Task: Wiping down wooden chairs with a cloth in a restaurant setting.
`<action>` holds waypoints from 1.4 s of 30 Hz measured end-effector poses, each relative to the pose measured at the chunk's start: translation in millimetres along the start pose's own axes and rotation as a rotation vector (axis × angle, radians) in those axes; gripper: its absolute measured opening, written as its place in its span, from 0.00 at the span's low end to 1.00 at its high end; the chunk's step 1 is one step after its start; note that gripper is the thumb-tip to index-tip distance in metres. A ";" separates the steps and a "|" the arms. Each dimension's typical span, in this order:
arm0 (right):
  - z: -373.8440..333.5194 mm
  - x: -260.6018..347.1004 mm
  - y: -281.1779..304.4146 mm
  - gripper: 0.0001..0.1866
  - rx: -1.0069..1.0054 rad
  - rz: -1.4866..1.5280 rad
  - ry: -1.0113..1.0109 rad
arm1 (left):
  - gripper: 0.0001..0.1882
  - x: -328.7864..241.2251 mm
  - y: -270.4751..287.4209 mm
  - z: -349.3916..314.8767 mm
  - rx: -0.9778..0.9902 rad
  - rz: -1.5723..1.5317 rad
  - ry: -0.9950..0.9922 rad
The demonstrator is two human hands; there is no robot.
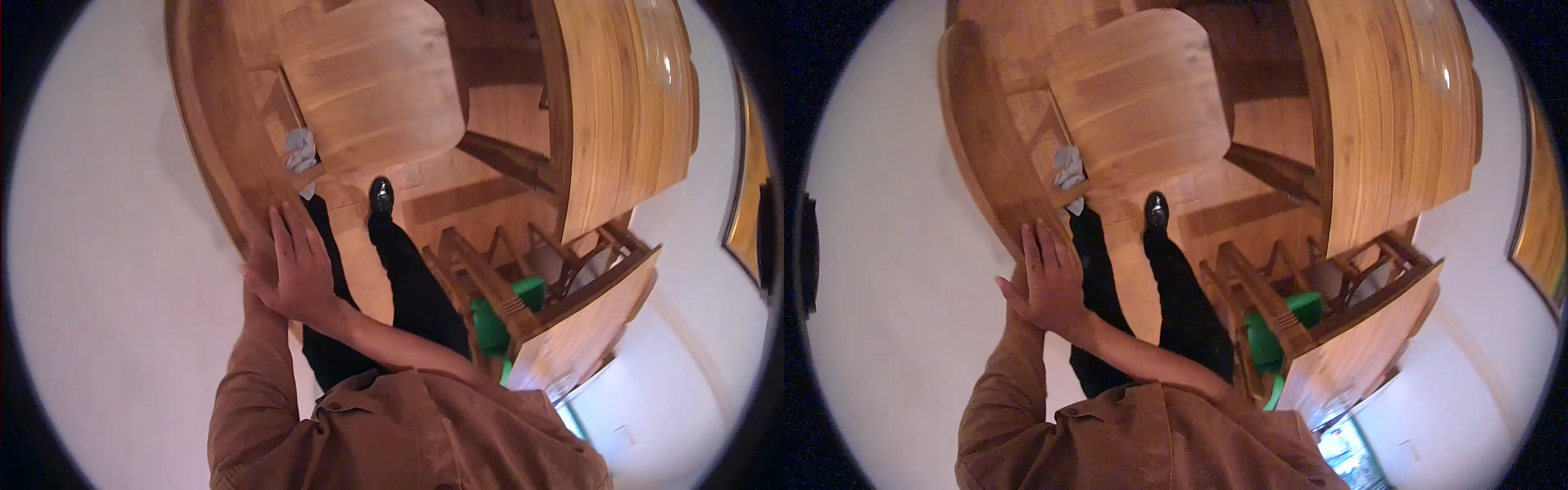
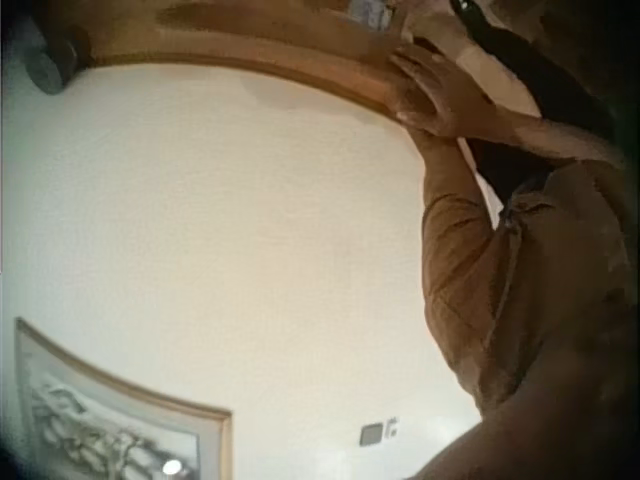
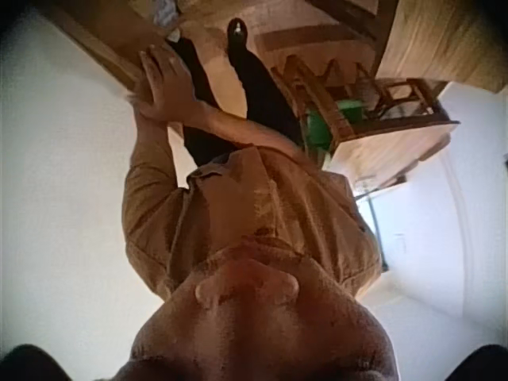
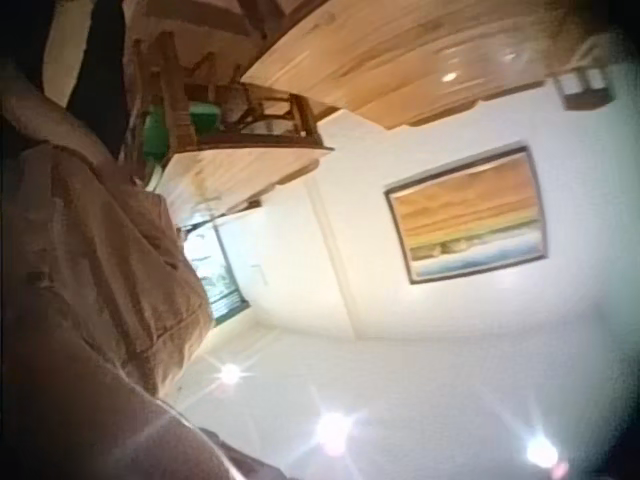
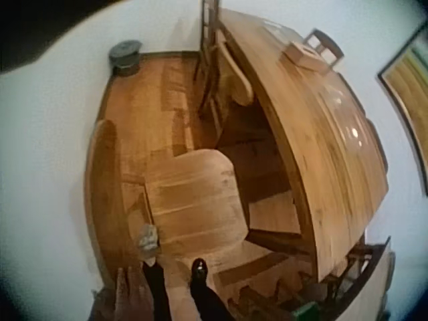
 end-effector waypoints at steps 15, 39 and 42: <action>-81.1 -351.8 -27.4 0.33 -0.412 1.238 -1.066 | 0.28 31.1 -216.2 -141.4 0.541 0.529 -0.134; 67.2 -463.4 112.3 0.33 -0.459 -0.243 -0.845 | 0.18 -226.2 -146.1 -251.0 0.957 1.870 -1.109; 49.7 -457.3 110.3 0.37 -0.879 -0.166 -1.019 | 0.15 -223.7 -147.2 -256.5 0.872 1.835 -1.257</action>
Point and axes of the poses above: each hand's wrist, its own z-axis towards the middle knuckle, its own y-axis out of the back of the hand, x = y × z, the point moved 8 cm from there along z, towards the middle knuckle
